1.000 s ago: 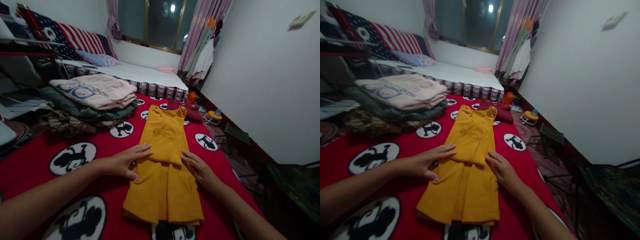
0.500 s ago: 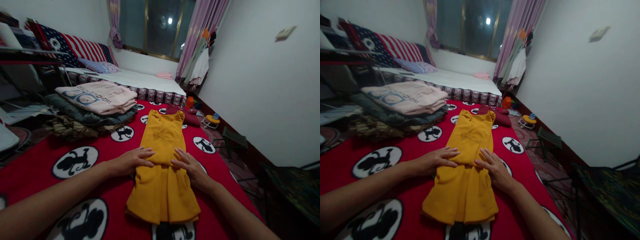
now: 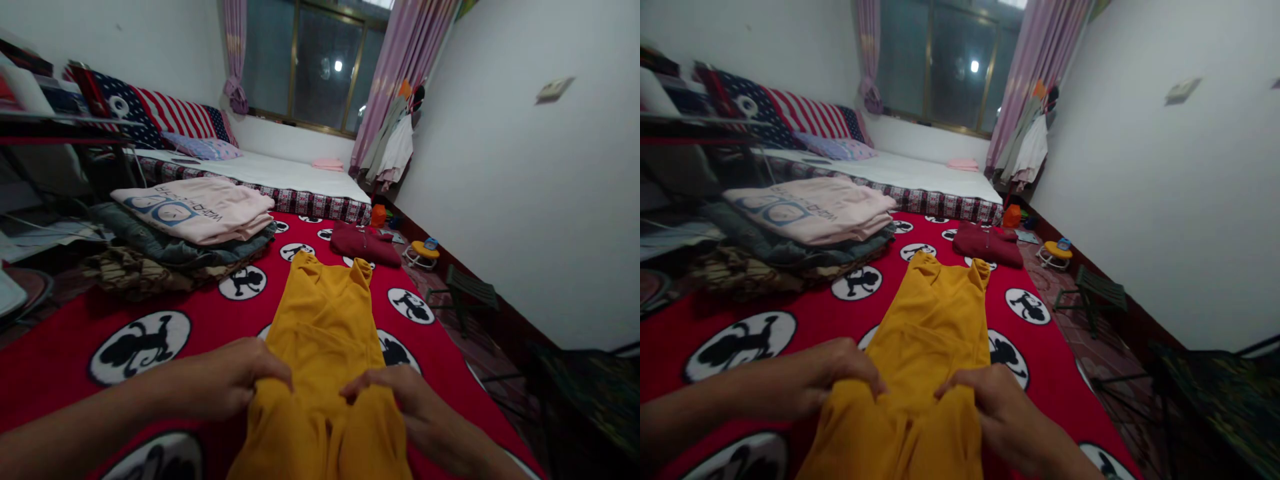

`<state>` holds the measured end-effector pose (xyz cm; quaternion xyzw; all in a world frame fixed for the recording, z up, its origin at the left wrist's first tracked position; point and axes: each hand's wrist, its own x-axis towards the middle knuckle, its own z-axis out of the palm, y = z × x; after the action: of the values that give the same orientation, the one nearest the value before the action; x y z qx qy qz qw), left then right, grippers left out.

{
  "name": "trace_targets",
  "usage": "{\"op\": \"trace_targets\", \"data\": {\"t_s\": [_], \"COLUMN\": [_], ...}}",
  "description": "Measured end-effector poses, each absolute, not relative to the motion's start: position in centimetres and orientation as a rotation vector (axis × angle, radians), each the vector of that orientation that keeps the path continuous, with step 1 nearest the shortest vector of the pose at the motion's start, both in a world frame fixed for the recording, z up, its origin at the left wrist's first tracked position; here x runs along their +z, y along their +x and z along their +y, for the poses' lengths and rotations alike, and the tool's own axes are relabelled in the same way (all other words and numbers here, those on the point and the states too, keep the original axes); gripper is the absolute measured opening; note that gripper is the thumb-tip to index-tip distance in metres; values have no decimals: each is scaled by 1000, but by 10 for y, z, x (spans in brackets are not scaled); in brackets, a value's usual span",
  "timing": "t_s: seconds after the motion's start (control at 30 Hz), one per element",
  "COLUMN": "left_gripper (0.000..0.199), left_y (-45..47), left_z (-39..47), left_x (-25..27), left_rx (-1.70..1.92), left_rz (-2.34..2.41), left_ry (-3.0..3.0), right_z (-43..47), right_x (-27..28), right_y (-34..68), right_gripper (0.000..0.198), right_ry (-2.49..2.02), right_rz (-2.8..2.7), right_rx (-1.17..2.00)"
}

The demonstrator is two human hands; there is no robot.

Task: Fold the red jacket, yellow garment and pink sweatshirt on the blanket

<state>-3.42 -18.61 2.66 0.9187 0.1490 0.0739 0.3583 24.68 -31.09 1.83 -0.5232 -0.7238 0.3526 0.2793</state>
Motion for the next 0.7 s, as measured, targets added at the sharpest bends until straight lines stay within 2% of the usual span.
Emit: {"op": "trace_targets", "data": {"t_s": [0.07,0.13,0.2,0.3,0.4,0.47,0.57,0.63,0.7], "left_gripper": [20,33,52,70,79,77,56,42,43], "left_y": [-11,14,33,43,37,32,37,52,71], "left_z": [-153,-117,-88,-66,-69,-81,-103,-112,-113], "left_x": [32,30,20,-10,-41,-50,-40,-29,-24], "left_rx": [356,649,832,824,860,954,997,845,639], "left_rz": [487,701,920,1146,1205,1221,1120,940,841], "left_ry": [2073,1817,1623,1545,1815,2083,2458,2638,2717], "right_z": [-272,-226,-187,-160,-166,-175,-181,-175,-164], "right_x": [18,9,-8,-40,-63,-66,-51,-39,-32], "right_y": [257,271,283,294,298,296,282,266,252], "right_gripper": [23,27,42,64,70,64,53,50,48], "right_ry": [-1382,-1379,-1430,-1588,-1688,-1734,-1753,-1689,-1653], "right_rz": [-1593,-1287,-1070,-989,-1121,-1228,-1400,-1537,-1687], "right_rx": [983,852,752,578,367,252,-10,-102,-68]}}
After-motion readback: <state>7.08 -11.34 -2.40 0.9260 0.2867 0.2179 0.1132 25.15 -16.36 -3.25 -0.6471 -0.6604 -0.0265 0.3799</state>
